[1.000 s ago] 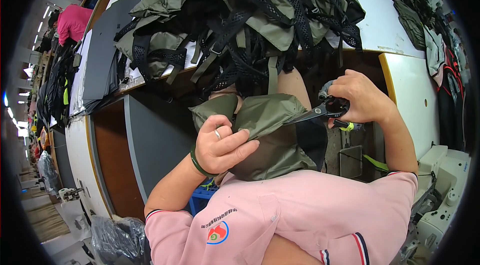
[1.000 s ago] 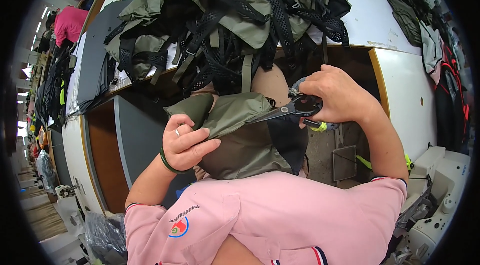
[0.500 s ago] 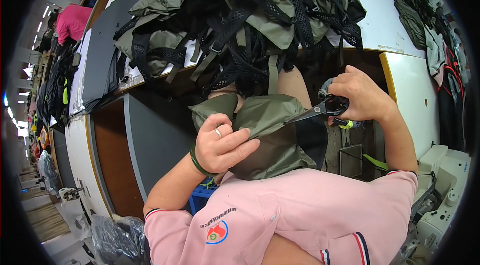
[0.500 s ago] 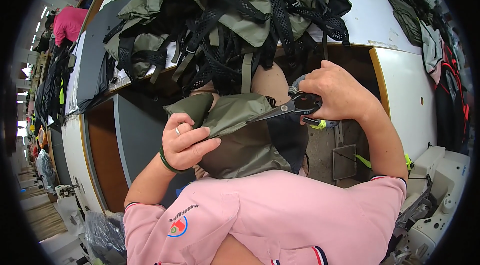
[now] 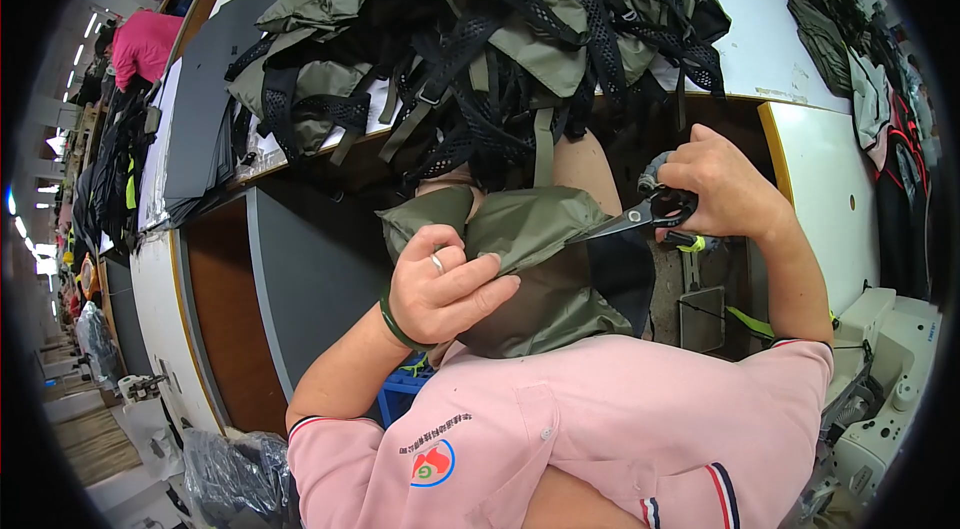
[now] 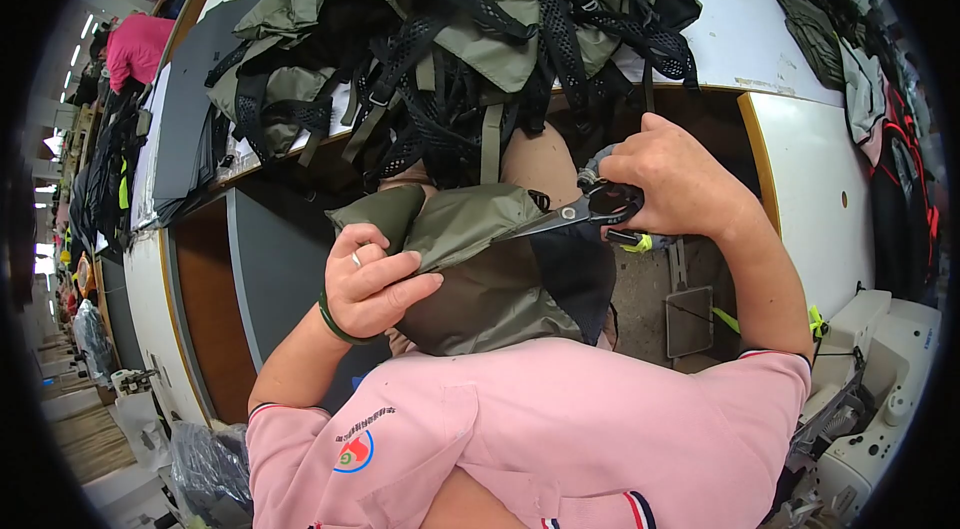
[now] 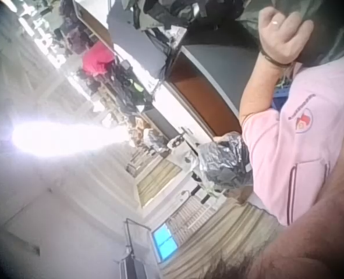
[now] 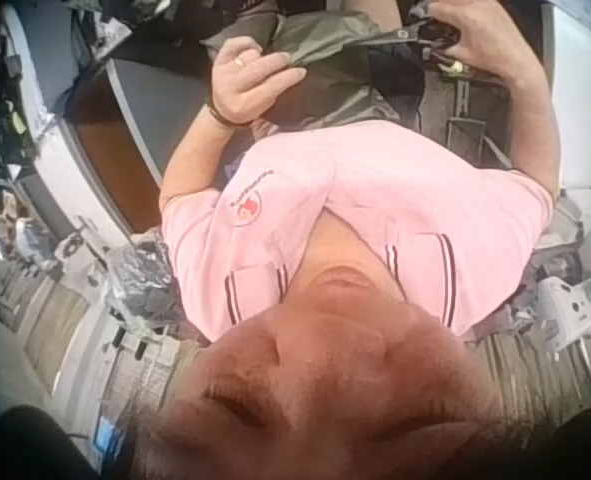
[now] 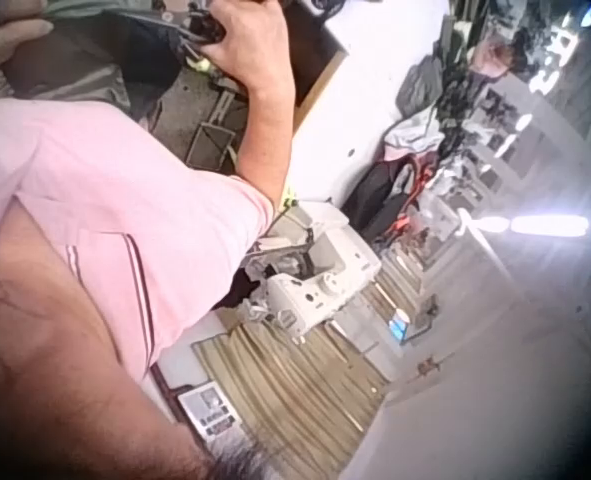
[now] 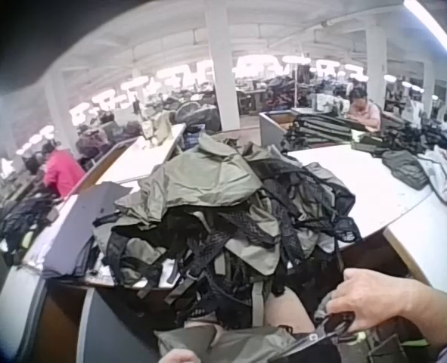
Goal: Trim excess material and threads from green fabric vest components using scissors.
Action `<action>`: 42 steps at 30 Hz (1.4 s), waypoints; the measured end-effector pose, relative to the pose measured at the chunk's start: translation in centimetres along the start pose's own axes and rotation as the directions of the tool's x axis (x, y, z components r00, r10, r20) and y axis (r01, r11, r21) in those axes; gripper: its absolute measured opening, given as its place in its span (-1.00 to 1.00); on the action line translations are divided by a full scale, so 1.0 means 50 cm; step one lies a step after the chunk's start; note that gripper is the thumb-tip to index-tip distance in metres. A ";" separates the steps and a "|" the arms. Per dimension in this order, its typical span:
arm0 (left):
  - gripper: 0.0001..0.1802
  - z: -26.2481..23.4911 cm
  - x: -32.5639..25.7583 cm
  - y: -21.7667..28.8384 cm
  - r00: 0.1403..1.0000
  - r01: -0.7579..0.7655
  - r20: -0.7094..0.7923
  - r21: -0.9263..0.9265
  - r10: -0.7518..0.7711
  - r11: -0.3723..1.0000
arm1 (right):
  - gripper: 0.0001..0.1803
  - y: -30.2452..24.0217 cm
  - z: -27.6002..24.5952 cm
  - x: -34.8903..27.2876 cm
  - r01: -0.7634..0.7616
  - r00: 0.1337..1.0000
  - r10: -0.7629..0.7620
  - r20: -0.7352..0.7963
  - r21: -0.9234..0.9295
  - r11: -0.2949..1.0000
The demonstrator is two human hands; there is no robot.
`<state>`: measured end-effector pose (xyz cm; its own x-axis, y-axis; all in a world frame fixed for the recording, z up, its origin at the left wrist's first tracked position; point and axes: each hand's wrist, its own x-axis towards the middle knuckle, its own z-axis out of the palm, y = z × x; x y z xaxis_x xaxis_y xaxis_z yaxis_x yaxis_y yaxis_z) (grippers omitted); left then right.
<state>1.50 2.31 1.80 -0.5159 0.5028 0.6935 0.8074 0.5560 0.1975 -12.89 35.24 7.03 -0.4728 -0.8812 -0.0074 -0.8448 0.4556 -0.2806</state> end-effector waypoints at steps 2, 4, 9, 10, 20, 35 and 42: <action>-0.68 0.000 0.003 0.000 1.000 -0.010 0.003 0.006 0.010 1.000 | -0.58 0.001 -0.001 0.000 -0.012 1.000 0.012 0.025 0.004 1.000; -0.69 0.002 0.006 -0.001 1.000 -0.011 0.001 -0.003 0.011 1.000 | -0.59 -0.004 0.006 0.007 -0.072 0.990 0.091 -0.105 0.180 0.981; -0.61 0.017 0.029 0.004 0.998 0.061 0.008 -0.130 -0.060 0.990 | -0.66 -0.087 0.070 0.077 0.195 0.967 -0.117 -0.225 0.368 0.909; -0.64 0.013 0.037 0.003 0.995 0.099 0.051 -0.175 -0.092 0.980 | -0.71 -0.095 0.081 0.083 0.206 0.967 -0.153 -0.202 0.275 0.939; -0.87 -0.077 -0.012 -0.056 0.771 0.577 0.357 -0.039 -0.528 0.816 | -0.73 -0.054 0.075 0.073 0.170 0.975 -0.093 -0.203 0.403 0.899; -0.68 -0.086 -0.023 -0.002 0.999 0.028 0.021 0.255 -0.035 0.966 | -0.67 -0.041 0.064 0.030 0.157 0.961 -0.065 -0.267 0.340 0.927; -0.73 -0.080 -0.025 0.001 1.000 -0.025 0.007 0.205 0.023 0.979 | -0.67 -0.041 0.073 0.029 0.130 0.973 -0.063 -0.222 0.299 0.945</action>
<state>3.33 -0.94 3.74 -0.4989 0.5207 0.6928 0.7442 0.6671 0.0346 -10.94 32.54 4.10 -0.4623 -0.8580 0.2238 -0.7850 0.2787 -0.5532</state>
